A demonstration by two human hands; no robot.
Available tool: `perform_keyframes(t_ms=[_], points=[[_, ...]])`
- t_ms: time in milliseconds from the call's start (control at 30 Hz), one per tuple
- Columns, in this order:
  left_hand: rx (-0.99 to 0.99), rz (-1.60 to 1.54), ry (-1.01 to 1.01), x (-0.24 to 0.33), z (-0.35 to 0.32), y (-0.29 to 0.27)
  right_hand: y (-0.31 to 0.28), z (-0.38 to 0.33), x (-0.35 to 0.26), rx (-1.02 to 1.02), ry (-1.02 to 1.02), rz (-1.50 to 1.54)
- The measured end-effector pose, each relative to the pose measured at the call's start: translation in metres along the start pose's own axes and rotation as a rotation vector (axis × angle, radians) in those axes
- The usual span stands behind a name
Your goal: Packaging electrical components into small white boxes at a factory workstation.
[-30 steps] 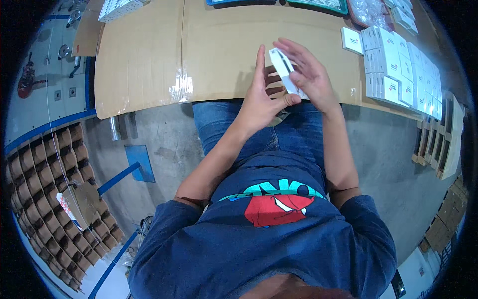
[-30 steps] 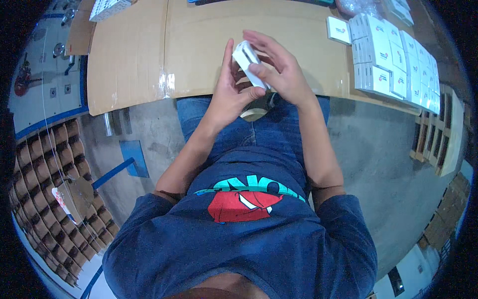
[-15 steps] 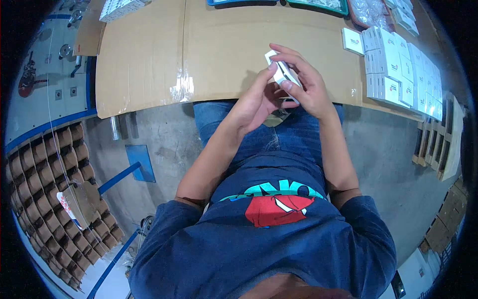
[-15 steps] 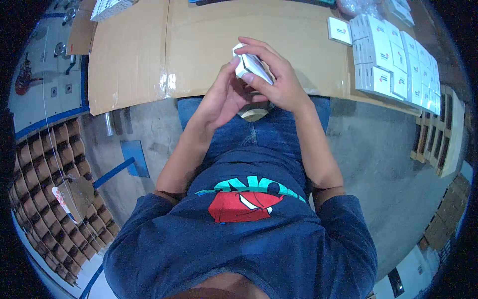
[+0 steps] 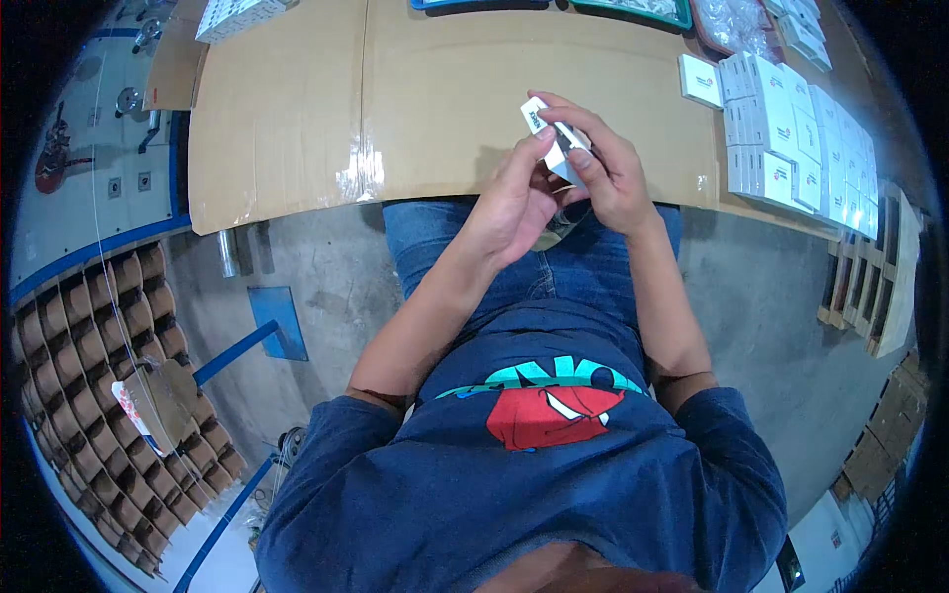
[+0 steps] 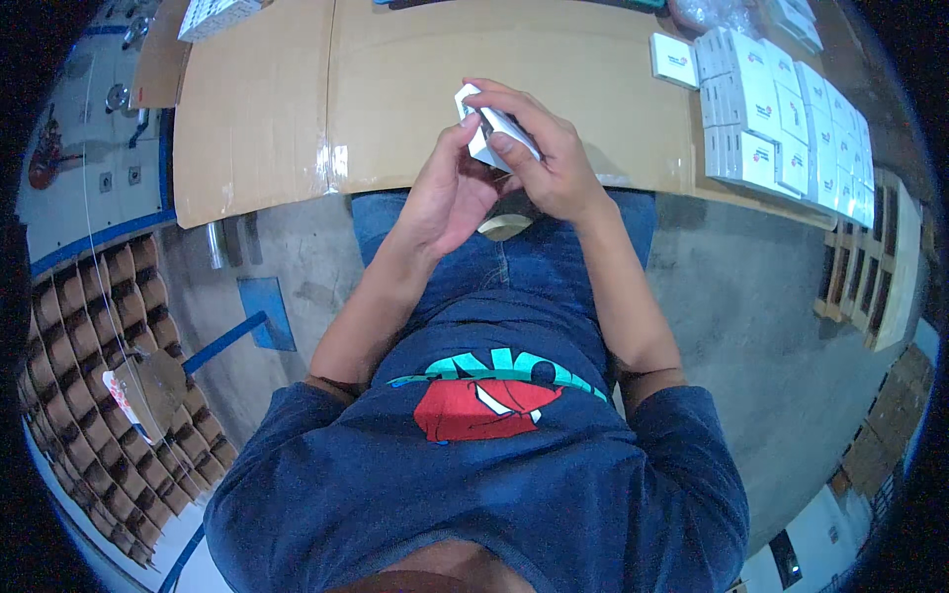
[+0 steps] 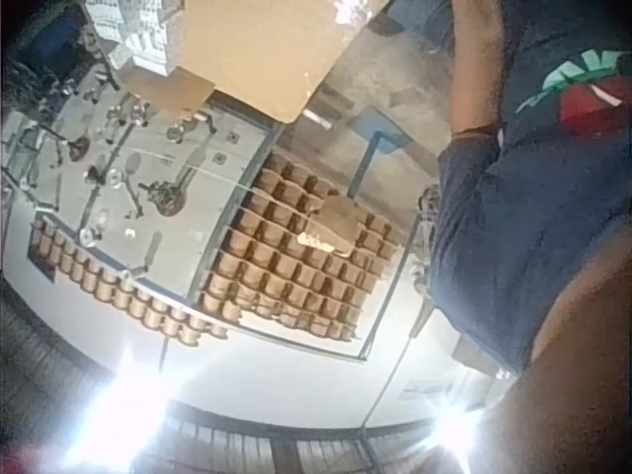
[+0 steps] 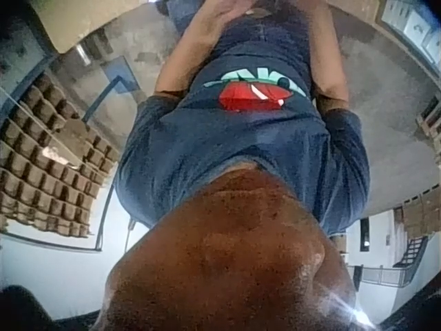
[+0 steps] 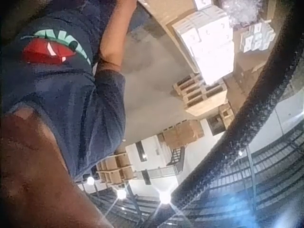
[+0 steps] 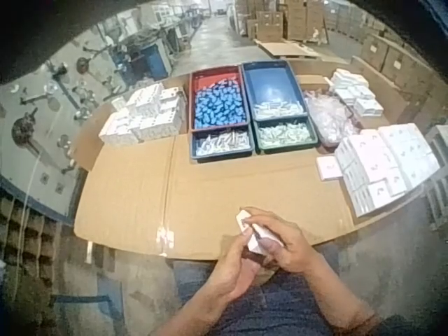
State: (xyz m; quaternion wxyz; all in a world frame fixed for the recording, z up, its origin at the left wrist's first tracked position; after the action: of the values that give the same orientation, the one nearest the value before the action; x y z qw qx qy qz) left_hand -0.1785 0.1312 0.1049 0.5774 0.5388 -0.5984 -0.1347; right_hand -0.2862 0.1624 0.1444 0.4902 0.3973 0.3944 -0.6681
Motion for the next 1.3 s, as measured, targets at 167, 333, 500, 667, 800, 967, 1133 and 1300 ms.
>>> perform_keyframes(t_ms=[167,333,500,667,800,967,1133,1300], points=[[0.043,-0.013,0.021,0.002,-0.001,0.004,-0.001,0.001,-0.002,0.010,-0.040,-0.028],[0.049,-0.003,0.031,0.001,-0.001,0.001,0.000,0.001,-0.001,0.023,-0.025,0.003],[0.033,0.028,0.025,0.003,0.000,0.003,-0.001,-0.002,0.009,0.029,0.137,0.151],[0.077,-0.045,-0.026,-0.002,0.001,0.004,-0.006,0.003,0.010,-0.089,0.137,0.076],[0.075,-0.034,-0.030,0.000,0.001,0.006,-0.008,0.005,0.003,-0.087,0.166,0.009],[0.078,-0.035,-0.024,-0.002,0.001,0.005,-0.007,0.004,0.003,-0.076,0.160,0.037],[0.110,-0.028,-0.020,0.002,0.000,0.008,-0.009,0.004,0.010,-0.084,0.224,0.131],[0.144,-0.092,-0.059,0.014,0.004,-0.006,-0.021,0.007,-0.007,-0.130,-0.002,-0.013]])
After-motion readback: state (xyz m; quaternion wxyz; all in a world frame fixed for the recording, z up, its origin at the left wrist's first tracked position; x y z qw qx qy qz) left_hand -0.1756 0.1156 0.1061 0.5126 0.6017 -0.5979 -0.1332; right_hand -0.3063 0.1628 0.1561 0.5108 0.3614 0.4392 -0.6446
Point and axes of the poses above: each hand's wrist, its own z-axis towards the middle knuckle, its own y-axis out of the palm, x = y × z, the point moved 7 cm from there along z, towards the middle knuckle, and after that the axes turned 3 degrees about -x, right-handed, at the moved point
